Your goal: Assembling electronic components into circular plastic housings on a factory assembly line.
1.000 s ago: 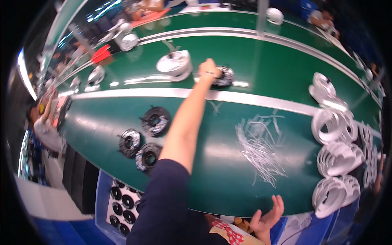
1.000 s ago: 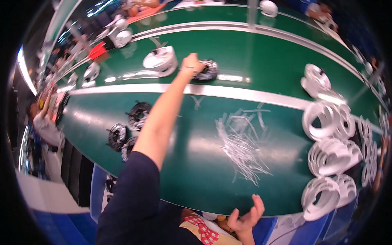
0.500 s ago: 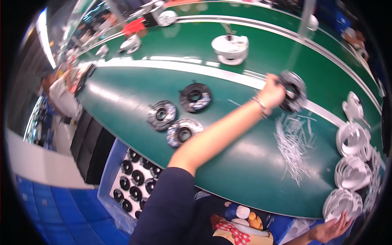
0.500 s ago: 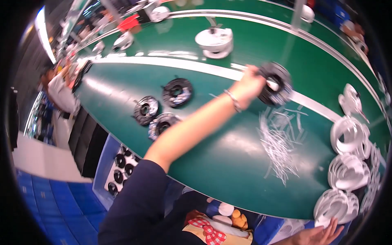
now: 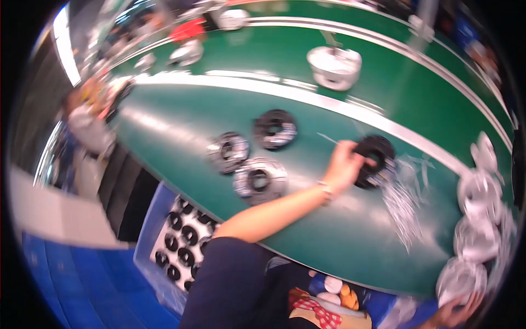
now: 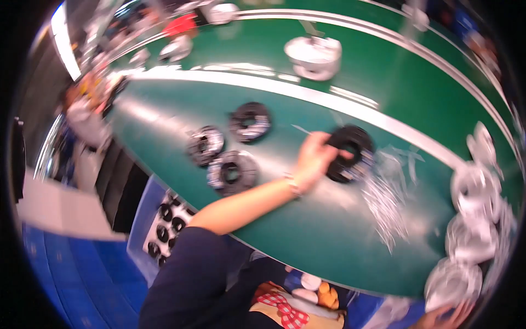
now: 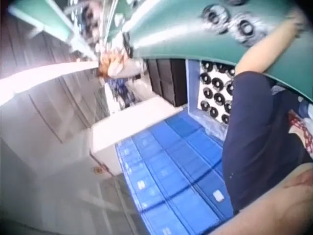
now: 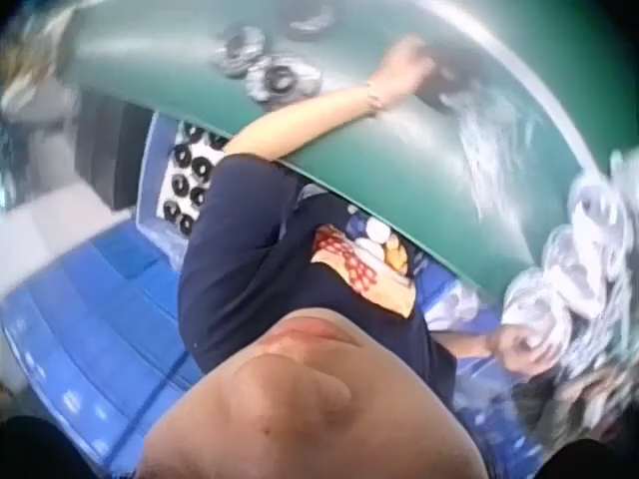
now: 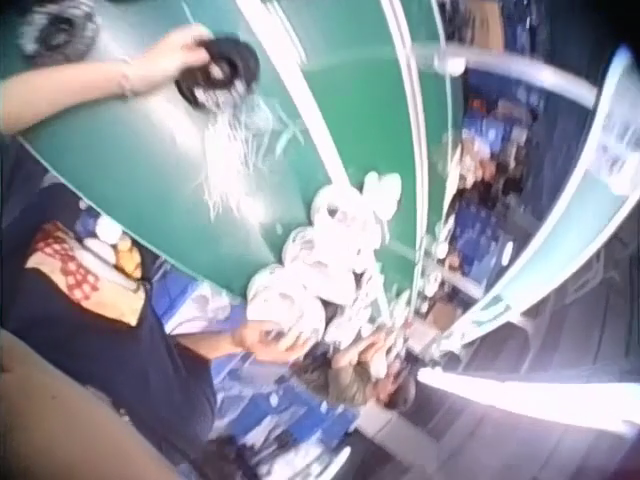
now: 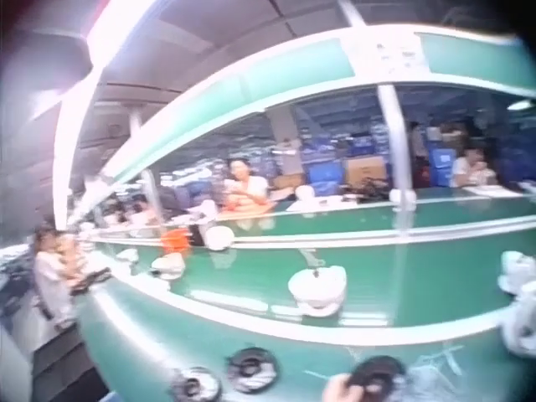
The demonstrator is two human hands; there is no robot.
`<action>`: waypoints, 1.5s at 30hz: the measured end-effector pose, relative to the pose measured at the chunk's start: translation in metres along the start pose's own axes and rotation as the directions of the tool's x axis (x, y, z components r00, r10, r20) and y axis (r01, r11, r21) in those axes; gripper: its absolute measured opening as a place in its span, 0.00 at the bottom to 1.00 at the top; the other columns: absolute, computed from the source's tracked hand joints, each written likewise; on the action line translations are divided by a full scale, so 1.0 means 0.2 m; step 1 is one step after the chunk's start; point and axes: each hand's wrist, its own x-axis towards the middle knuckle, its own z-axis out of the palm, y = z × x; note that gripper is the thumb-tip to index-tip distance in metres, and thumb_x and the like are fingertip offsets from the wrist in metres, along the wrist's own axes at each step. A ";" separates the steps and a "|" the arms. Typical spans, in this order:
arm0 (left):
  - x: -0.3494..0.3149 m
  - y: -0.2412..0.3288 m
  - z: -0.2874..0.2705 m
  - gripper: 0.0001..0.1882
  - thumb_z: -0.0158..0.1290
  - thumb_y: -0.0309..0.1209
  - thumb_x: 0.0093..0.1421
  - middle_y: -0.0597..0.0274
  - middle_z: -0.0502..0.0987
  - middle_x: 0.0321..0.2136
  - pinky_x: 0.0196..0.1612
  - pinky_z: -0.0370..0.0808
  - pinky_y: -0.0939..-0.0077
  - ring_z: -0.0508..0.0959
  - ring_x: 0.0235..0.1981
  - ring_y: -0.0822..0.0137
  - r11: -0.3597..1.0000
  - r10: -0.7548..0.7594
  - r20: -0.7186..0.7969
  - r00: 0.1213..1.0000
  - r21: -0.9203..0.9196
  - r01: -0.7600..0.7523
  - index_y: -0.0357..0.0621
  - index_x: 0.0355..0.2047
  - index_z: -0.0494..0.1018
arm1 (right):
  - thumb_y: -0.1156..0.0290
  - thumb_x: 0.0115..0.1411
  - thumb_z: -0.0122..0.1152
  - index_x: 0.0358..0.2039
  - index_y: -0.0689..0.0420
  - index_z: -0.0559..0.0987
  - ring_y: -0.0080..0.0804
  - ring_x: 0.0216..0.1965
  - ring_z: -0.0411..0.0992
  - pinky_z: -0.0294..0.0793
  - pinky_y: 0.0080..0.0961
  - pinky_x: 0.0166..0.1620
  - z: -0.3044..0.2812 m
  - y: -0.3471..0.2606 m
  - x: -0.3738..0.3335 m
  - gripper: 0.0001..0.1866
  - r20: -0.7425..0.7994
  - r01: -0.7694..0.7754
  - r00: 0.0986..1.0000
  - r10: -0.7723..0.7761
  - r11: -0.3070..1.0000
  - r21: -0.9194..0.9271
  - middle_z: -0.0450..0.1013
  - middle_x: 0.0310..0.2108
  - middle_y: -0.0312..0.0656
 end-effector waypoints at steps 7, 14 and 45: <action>0.01 0.03 -0.11 0.16 0.40 0.27 0.56 0.45 0.72 0.38 0.41 0.71 0.67 0.73 0.39 0.58 0.984 -0.102 0.083 0.991 -0.136 0.112 0.34 0.45 0.59 | 0.80 0.43 0.56 0.41 0.57 0.72 0.41 0.46 0.64 0.62 0.29 0.49 -0.02 0.19 0.06 0.20 0.506 -0.255 0.799 0.325 0.945 -0.204 0.67 0.45 0.44; -0.03 0.02 -0.27 0.19 0.36 0.27 0.60 0.47 0.63 0.48 0.50 0.66 0.63 0.66 0.50 0.58 0.985 -0.047 0.155 0.987 -0.157 0.071 0.34 0.51 0.54 | 0.79 0.37 0.61 0.38 0.57 0.73 0.43 0.40 0.66 0.66 0.31 0.43 -0.08 0.34 -0.05 0.22 0.549 -0.341 0.757 0.355 0.931 -0.133 0.69 0.37 0.43; -0.04 -0.10 -0.20 0.14 0.42 0.20 0.54 0.59 0.66 0.38 0.47 0.64 0.77 0.67 0.41 0.70 0.981 0.181 -0.016 0.983 0.071 -0.180 0.36 0.42 0.58 | 0.80 0.55 0.46 0.39 0.64 0.73 0.43 0.52 0.60 0.58 0.31 0.54 0.23 0.90 -0.25 0.11 0.532 -0.080 0.846 -0.045 0.975 0.209 0.61 0.51 0.51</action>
